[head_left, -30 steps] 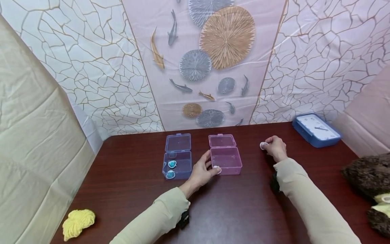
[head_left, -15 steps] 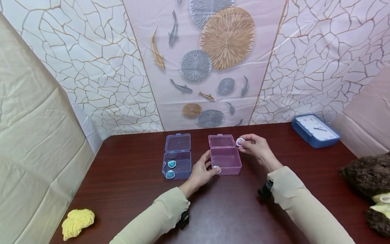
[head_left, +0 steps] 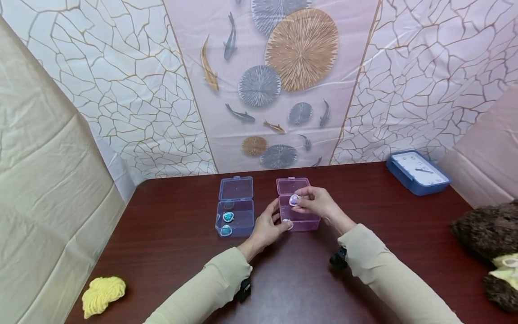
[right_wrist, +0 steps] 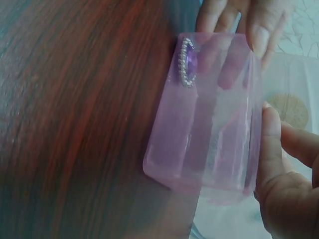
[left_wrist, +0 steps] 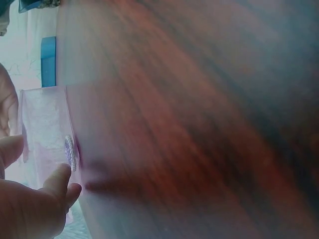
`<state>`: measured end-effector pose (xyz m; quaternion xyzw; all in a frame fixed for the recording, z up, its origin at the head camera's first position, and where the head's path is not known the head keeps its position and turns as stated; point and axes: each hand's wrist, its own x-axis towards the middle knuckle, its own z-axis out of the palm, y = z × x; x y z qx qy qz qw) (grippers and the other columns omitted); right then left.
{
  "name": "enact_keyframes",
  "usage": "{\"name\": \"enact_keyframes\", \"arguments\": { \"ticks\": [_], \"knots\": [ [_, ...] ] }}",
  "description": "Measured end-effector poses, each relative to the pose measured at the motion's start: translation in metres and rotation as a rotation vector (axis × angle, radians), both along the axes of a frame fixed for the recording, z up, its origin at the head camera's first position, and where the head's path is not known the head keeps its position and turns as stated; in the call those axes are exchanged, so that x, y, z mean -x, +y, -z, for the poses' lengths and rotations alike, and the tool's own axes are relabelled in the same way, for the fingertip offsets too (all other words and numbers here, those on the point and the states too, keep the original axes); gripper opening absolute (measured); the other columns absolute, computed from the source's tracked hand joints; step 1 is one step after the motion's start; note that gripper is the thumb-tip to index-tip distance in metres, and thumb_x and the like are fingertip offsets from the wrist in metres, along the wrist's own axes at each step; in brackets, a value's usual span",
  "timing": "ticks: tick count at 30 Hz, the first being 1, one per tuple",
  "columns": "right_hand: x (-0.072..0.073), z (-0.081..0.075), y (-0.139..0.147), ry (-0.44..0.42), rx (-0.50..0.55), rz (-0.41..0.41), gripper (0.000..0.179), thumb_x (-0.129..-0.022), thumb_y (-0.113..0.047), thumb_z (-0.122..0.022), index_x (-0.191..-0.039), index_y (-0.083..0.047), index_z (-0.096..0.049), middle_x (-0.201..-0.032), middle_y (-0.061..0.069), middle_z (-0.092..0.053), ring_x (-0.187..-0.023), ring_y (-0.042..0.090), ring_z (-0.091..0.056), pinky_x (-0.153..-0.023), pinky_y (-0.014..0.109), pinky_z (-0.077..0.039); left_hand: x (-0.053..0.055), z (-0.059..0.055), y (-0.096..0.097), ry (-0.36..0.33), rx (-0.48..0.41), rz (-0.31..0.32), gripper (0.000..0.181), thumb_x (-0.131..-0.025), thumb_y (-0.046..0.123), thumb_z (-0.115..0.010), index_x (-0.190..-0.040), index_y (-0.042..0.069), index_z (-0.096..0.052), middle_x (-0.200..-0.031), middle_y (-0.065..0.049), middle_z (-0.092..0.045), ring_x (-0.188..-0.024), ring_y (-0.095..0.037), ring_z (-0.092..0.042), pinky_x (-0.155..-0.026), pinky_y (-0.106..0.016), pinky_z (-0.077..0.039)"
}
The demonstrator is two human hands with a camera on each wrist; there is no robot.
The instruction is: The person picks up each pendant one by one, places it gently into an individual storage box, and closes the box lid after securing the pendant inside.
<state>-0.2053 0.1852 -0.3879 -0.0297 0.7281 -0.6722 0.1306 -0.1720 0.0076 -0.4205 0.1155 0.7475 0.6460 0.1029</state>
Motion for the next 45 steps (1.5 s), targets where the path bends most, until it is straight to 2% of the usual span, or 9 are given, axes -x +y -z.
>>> {"name": "enact_keyframes", "arguments": {
  "ticks": [4,18,22,26,29,32,33,37,45],
  "knots": [
    [0.001,0.003,-0.008,0.006,-0.051,-0.017,0.031,-0.089,0.013,-0.051,-0.117,0.023,-0.045,-0.084,0.015,-0.060,-0.070,0.013,-0.068,-0.074,0.033,-0.058,-0.010,-0.020,-0.001,-0.011,-0.004,0.005,0.072,-0.084,-0.003,-0.063,-0.144,-0.009,-0.024,-0.144,-0.030,-0.034,-0.128,-0.044,-0.040,-0.101,-0.049,-0.041],
    [0.007,0.009,-0.023,0.049,-0.281,-0.067,0.027,-0.085,0.016,-0.048,-0.110,0.023,-0.053,-0.081,0.019,-0.060,-0.066,0.014,-0.066,-0.065,0.027,-0.059,-0.013,-0.025,-0.002,-0.025,-0.001,0.002,0.070,-0.086,-0.002,-0.062,-0.145,-0.008,-0.023,-0.144,-0.030,-0.035,-0.129,-0.043,-0.039,-0.103,-0.048,-0.039],
    [0.011,0.017,-0.026,0.037,-0.349,-0.052,0.027,-0.083,0.016,-0.049,-0.109,0.020,-0.057,-0.086,0.026,-0.063,-0.065,0.017,-0.067,-0.064,0.029,-0.059,-0.009,-0.019,-0.001,-0.026,-0.001,0.002,0.070,-0.085,-0.004,-0.062,-0.144,-0.009,-0.024,-0.142,-0.030,-0.036,-0.128,-0.043,-0.040,-0.102,-0.048,-0.040],
    [0.032,0.052,-0.017,0.070,-0.305,-0.075,0.022,-0.083,0.014,-0.054,-0.104,0.014,-0.062,-0.083,0.021,-0.065,-0.063,0.017,-0.066,-0.061,0.029,-0.059,-0.001,-0.001,0.000,-0.023,-0.015,-0.003,0.072,-0.085,-0.003,-0.063,-0.145,-0.005,-0.024,-0.143,-0.028,-0.037,-0.128,-0.041,-0.042,-0.100,-0.046,-0.043],
    [0.039,0.062,-0.014,0.082,-0.319,-0.097,0.021,-0.084,0.012,-0.056,-0.103,0.011,-0.064,-0.082,0.019,-0.065,-0.066,0.020,-0.067,-0.062,0.030,-0.059,0.004,0.010,0.000,-0.014,-0.006,-0.010,0.073,-0.085,0.000,-0.065,-0.146,-0.002,-0.025,-0.145,-0.025,-0.037,-0.128,-0.038,-0.044,-0.098,-0.041,-0.046],
    [0.033,0.053,-0.017,0.072,-0.362,-0.097,0.022,-0.084,0.012,-0.054,-0.104,0.012,-0.063,-0.086,0.022,-0.066,-0.070,0.023,-0.068,-0.064,0.032,-0.059,0.006,0.015,0.000,-0.006,0.001,-0.013,0.074,-0.085,0.002,-0.066,-0.147,0.000,-0.026,-0.145,-0.023,-0.037,-0.127,-0.037,-0.045,-0.096,-0.038,-0.048],
    [0.024,0.038,-0.022,0.045,-0.420,-0.078,0.024,-0.084,0.013,-0.053,-0.106,0.015,-0.062,-0.091,0.026,-0.065,-0.073,0.024,-0.068,-0.067,0.034,-0.059,0.006,0.016,0.000,-0.003,0.005,-0.013,0.074,-0.085,0.003,-0.066,-0.147,0.000,-0.026,-0.145,-0.023,-0.038,-0.127,-0.037,-0.045,-0.096,-0.038,-0.048],
    [0.012,0.022,-0.027,0.107,-0.527,-0.081,0.024,-0.084,0.012,-0.054,-0.106,0.016,-0.062,-0.095,0.028,-0.066,-0.074,0.022,-0.066,-0.068,0.033,-0.059,0.006,0.015,0.001,0.001,0.012,-0.014,0.073,-0.085,0.003,-0.067,-0.146,0.000,-0.027,-0.144,-0.022,-0.039,-0.126,-0.036,-0.046,-0.096,-0.037,-0.048],
    [0.007,0.017,-0.028,0.129,-0.587,-0.046,0.023,-0.084,0.009,-0.057,-0.105,0.013,-0.064,-0.099,0.026,-0.067,-0.078,0.020,-0.066,-0.072,0.031,-0.058,0.006,0.014,0.001,-0.006,0.012,-0.014,0.074,-0.085,0.003,-0.066,-0.146,-0.001,-0.026,-0.142,-0.023,-0.041,-0.126,-0.036,-0.046,-0.096,-0.036,-0.048]
  ]
}}
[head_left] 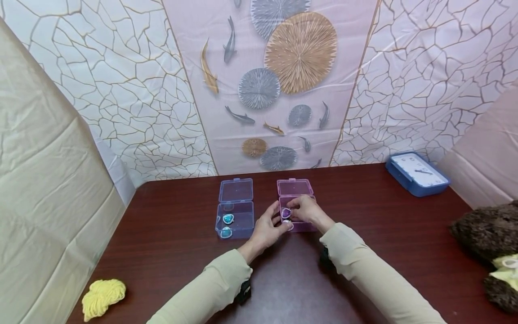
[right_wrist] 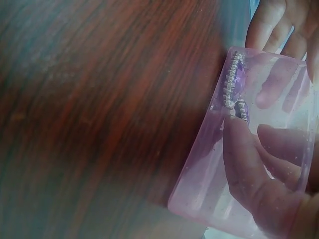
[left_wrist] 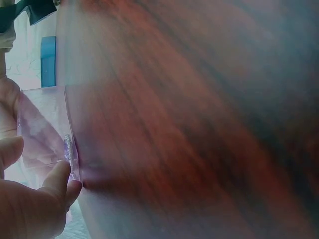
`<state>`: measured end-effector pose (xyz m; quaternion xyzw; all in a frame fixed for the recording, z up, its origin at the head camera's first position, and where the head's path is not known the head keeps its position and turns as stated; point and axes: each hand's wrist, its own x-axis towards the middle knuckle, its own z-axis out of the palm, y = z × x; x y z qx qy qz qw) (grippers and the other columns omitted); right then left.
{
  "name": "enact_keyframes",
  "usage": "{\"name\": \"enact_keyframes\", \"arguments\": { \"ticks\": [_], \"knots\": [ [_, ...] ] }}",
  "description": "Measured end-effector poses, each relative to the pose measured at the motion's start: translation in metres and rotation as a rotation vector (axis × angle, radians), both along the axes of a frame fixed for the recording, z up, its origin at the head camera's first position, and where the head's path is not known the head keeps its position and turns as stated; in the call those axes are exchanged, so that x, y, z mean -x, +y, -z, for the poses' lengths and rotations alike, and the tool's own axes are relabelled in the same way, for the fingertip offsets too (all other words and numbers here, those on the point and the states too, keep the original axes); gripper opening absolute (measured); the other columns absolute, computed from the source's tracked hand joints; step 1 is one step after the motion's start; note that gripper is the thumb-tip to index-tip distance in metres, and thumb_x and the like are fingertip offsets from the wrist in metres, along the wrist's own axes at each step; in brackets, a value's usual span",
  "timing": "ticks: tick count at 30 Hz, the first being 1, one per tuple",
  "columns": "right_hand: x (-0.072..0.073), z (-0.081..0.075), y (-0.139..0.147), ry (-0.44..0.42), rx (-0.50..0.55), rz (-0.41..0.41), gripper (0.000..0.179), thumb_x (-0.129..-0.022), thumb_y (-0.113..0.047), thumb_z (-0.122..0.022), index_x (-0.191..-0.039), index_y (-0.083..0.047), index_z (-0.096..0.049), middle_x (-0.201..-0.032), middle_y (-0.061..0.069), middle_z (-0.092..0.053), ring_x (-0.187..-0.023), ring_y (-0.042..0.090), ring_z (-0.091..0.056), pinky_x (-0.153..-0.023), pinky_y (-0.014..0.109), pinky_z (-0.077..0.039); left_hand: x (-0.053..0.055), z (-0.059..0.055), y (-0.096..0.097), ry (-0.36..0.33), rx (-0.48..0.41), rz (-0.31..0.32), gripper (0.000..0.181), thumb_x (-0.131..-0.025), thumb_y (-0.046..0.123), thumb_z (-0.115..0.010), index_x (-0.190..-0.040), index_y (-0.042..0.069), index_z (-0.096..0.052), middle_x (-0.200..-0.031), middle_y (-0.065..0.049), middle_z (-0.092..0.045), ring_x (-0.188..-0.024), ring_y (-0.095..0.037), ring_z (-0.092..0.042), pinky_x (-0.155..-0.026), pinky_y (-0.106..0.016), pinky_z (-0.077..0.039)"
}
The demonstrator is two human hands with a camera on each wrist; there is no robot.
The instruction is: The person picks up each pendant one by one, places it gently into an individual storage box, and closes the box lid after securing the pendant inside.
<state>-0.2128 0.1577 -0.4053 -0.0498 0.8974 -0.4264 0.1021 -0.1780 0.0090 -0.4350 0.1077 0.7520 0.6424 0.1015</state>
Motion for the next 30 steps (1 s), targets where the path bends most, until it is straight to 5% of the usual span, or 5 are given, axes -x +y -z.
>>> {"name": "enact_keyframes", "arguments": {
  "ticks": [18,30],
  "knots": [
    [-0.0001,0.0001,0.0001,0.027,0.038,0.055,0.019,-0.085,0.008,-0.057,-0.101,0.013,-0.066,-0.095,0.024,-0.068,-0.080,0.029,-0.069,-0.070,0.035,-0.059,0.0011,0.0009,0.0011,0.003,-0.006,0.001,0.073,-0.084,0.003,-0.067,-0.146,-0.001,-0.028,-0.142,-0.024,-0.041,-0.126,-0.037,-0.046,-0.097,-0.037,-0.047],
    [-0.0020,-0.0029,0.0005,0.111,-0.082,0.055,0.017,-0.084,0.005,-0.058,-0.097,0.008,-0.069,-0.088,0.019,-0.070,-0.069,0.024,-0.066,-0.059,0.025,-0.054,-0.0003,-0.0001,0.0012,0.003,0.005,-0.010,0.072,-0.084,0.003,-0.067,-0.145,-0.002,-0.029,-0.142,-0.025,-0.041,-0.125,-0.038,-0.047,-0.097,-0.038,-0.047]
  ]
}}
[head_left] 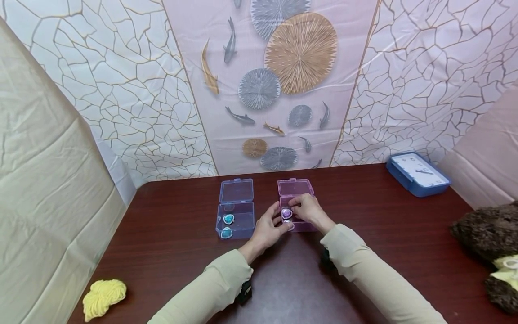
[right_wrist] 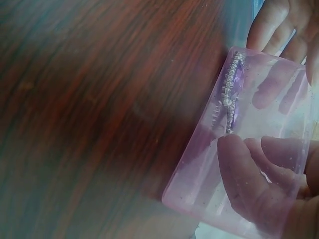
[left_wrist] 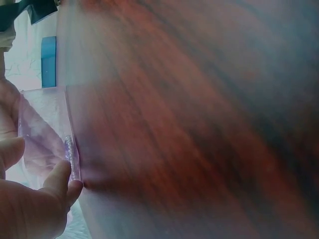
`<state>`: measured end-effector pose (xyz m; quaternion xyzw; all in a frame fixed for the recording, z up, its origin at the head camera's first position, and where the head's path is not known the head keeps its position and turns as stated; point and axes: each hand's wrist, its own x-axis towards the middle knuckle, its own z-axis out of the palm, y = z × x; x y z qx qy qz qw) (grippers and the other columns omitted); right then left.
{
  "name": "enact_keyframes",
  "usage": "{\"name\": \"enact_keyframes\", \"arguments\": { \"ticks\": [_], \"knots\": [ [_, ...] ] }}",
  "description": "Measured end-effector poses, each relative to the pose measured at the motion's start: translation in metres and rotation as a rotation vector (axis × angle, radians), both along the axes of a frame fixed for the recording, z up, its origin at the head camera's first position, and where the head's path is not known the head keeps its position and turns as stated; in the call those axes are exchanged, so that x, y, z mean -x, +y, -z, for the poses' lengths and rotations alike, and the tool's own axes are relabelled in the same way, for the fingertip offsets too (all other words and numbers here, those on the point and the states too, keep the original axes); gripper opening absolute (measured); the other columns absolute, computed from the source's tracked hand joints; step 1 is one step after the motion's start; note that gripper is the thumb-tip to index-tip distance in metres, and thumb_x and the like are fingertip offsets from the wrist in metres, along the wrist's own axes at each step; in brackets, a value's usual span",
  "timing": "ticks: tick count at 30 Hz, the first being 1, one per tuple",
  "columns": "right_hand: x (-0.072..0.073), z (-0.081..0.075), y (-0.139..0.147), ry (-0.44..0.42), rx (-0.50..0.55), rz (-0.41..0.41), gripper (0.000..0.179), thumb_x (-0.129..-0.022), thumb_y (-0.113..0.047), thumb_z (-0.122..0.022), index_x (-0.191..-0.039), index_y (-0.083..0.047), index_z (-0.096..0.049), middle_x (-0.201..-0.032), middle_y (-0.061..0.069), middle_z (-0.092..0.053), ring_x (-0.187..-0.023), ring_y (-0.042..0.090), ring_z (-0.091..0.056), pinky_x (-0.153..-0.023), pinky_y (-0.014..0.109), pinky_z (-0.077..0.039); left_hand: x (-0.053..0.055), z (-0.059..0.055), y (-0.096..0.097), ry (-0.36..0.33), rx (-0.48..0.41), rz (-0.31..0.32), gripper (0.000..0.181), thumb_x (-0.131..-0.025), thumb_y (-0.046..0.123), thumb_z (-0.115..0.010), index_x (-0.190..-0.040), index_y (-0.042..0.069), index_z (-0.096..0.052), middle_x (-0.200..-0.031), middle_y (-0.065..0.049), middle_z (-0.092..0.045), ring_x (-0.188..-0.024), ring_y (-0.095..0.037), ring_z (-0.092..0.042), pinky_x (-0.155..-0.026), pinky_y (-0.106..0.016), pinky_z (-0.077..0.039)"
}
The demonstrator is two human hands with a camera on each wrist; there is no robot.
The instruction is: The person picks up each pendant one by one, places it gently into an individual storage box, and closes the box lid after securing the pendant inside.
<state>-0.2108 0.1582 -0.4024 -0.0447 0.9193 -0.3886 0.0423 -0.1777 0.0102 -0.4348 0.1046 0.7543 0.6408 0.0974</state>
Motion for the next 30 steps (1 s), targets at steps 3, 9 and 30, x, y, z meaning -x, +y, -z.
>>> {"name": "enact_keyframes", "arguments": {
  "ticks": [3,9,30],
  "knots": [
    [-0.001,-0.004,0.002,0.041,-0.032,-0.002,0.017,-0.084,0.003,-0.059,-0.097,0.005,-0.070,-0.089,0.017,-0.070,-0.070,0.021,-0.063,-0.061,0.025,-0.052,0.000,0.001,-0.001,0.004,0.001,-0.003,0.072,-0.084,0.003,-0.068,-0.144,-0.003,-0.030,-0.141,-0.026,-0.041,-0.125,-0.039,-0.047,-0.097,-0.040,-0.047],
    [0.005,-0.015,0.024,0.094,0.175,0.133,0.019,-0.089,0.000,-0.058,-0.105,0.007,-0.066,-0.096,0.026,-0.067,-0.075,0.029,-0.070,-0.067,0.035,-0.059,0.001,0.001,0.000,-0.009,0.008,-0.004,0.072,-0.085,0.006,-0.068,-0.145,-0.001,-0.030,-0.142,-0.024,-0.041,-0.126,-0.038,-0.047,-0.099,-0.042,-0.045],
    [0.032,-0.006,0.058,-0.165,0.366,0.211,0.034,-0.093,-0.004,-0.053,-0.123,0.012,-0.052,-0.103,0.021,-0.063,-0.066,0.004,-0.055,-0.059,0.019,-0.051,0.000,0.000,-0.002,0.022,0.017,-0.020,0.064,-0.085,0.004,-0.067,-0.141,0.000,-0.038,-0.137,-0.022,-0.048,-0.122,-0.036,-0.051,-0.096,-0.040,-0.048]
  ]
}}
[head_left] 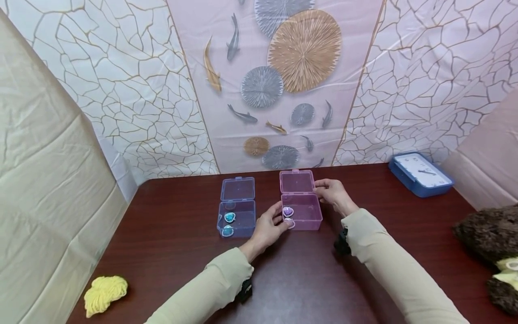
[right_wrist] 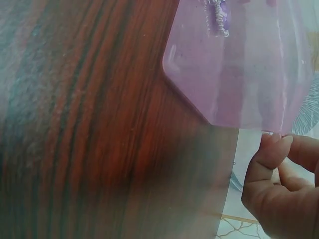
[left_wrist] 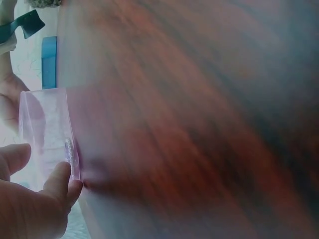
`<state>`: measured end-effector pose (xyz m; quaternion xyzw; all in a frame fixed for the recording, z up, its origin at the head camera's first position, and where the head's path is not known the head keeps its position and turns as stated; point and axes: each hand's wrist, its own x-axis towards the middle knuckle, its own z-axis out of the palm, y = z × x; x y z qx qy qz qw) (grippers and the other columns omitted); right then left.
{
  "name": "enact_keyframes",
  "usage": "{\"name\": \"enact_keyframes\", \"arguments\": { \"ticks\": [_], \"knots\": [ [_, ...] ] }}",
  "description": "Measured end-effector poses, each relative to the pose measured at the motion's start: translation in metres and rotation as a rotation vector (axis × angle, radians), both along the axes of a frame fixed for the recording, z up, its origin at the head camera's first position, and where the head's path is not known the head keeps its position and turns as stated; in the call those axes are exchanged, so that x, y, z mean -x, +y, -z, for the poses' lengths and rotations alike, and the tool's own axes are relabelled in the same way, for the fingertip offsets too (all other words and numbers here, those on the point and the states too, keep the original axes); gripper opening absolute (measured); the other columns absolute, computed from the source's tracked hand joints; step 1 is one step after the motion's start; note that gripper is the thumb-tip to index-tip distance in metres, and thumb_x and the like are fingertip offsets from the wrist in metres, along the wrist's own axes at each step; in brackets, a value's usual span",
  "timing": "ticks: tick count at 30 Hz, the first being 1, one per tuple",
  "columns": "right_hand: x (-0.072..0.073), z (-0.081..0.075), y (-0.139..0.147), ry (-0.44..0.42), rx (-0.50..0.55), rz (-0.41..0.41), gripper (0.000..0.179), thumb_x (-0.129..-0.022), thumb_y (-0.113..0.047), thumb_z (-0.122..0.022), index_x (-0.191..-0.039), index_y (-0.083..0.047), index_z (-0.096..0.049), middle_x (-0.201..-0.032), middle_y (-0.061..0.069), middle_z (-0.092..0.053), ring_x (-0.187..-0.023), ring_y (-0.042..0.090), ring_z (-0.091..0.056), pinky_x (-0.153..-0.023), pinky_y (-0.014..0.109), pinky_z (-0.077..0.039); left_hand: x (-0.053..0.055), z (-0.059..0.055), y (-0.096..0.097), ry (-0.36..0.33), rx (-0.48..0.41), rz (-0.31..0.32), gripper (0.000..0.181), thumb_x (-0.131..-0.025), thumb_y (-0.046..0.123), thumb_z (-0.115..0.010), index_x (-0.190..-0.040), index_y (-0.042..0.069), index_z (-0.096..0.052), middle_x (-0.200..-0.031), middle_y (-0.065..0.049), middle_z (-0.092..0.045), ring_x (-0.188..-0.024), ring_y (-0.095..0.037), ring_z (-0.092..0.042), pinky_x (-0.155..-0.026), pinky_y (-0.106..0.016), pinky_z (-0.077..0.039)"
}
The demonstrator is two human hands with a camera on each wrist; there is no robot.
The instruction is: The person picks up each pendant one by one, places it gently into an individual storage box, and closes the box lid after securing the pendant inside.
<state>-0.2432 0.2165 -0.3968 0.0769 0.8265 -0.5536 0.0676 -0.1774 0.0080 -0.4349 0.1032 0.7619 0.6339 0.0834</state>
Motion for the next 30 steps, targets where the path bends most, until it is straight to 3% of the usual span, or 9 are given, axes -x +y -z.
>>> {"name": "enact_keyframes", "arguments": {
  "ticks": [5,10,15,19,23,27,30],
  "knots": [
    [-0.005,0.000,0.003,0.059,0.093,-0.014,0.027,-0.091,0.002,-0.055,-0.115,0.011,-0.049,-0.085,0.003,-0.060,-0.064,0.002,-0.057,-0.061,0.023,-0.055,0.000,0.000,0.000,-0.006,0.008,0.001,0.063,-0.085,0.004,-0.067,-0.141,0.000,-0.039,-0.136,-0.022,-0.050,-0.121,-0.035,-0.052,-0.095,-0.038,-0.049],
    [-0.015,-0.001,0.007,0.171,0.113,-0.054,0.018,-0.087,0.007,-0.058,-0.103,0.013,-0.051,-0.082,0.008,-0.061,-0.068,0.003,-0.058,-0.065,0.022,-0.056,0.001,0.000,0.000,-0.009,-0.017,0.000,0.063,-0.085,0.001,-0.065,-0.141,-0.001,-0.038,-0.137,-0.023,-0.048,-0.123,-0.036,-0.050,-0.094,-0.036,-0.049],
    [-0.028,0.001,0.012,0.225,0.107,-0.092,0.019,-0.089,0.007,-0.057,-0.105,0.017,-0.057,-0.092,0.019,-0.067,-0.071,0.000,-0.060,-0.068,0.018,-0.055,0.002,0.002,0.000,-0.005,-0.008,-0.005,0.063,-0.085,0.002,-0.066,-0.141,0.000,-0.039,-0.137,-0.022,-0.048,-0.122,-0.036,-0.051,-0.094,-0.036,-0.050],
    [-0.038,0.002,0.017,0.172,0.155,-0.153,0.033,-0.095,-0.007,-0.053,-0.121,0.014,-0.054,-0.120,0.029,-0.058,-0.084,-0.002,-0.062,-0.079,0.020,-0.054,0.001,0.000,0.001,-0.007,-0.006,-0.008,0.063,-0.085,0.002,-0.066,-0.141,0.002,-0.039,-0.136,-0.022,-0.049,-0.122,-0.035,-0.051,-0.093,-0.036,-0.050],
    [-0.046,0.004,0.020,0.133,0.135,-0.228,0.052,-0.095,-0.020,-0.057,-0.136,0.009,-0.043,-0.138,0.028,-0.044,-0.110,0.013,-0.059,-0.090,0.022,-0.050,-0.004,-0.011,0.001,-0.010,-0.009,-0.006,0.062,-0.085,0.000,-0.065,-0.142,0.000,-0.038,-0.136,-0.023,-0.048,-0.122,-0.036,-0.051,-0.093,-0.037,-0.050],
    [-0.050,0.010,0.018,0.156,0.086,-0.274,0.058,-0.093,-0.013,-0.059,-0.141,0.008,-0.034,-0.143,0.027,-0.037,-0.128,0.035,-0.044,-0.096,0.023,-0.045,-0.004,-0.009,0.001,-0.015,-0.001,-0.001,0.063,-0.085,0.000,-0.065,-0.142,0.000,-0.037,-0.137,-0.023,-0.048,-0.122,-0.036,-0.051,-0.093,-0.037,-0.051],
    [-0.052,0.013,0.016,0.161,0.093,-0.267,0.059,-0.093,-0.008,-0.058,-0.141,0.010,-0.031,-0.143,0.029,-0.034,-0.129,0.039,-0.041,-0.098,0.027,-0.044,0.000,0.001,0.001,-0.022,-0.006,0.006,0.066,-0.085,0.005,-0.068,-0.143,0.005,-0.037,-0.138,-0.019,-0.048,-0.122,-0.033,-0.052,-0.093,-0.035,-0.051]
  ]
}}
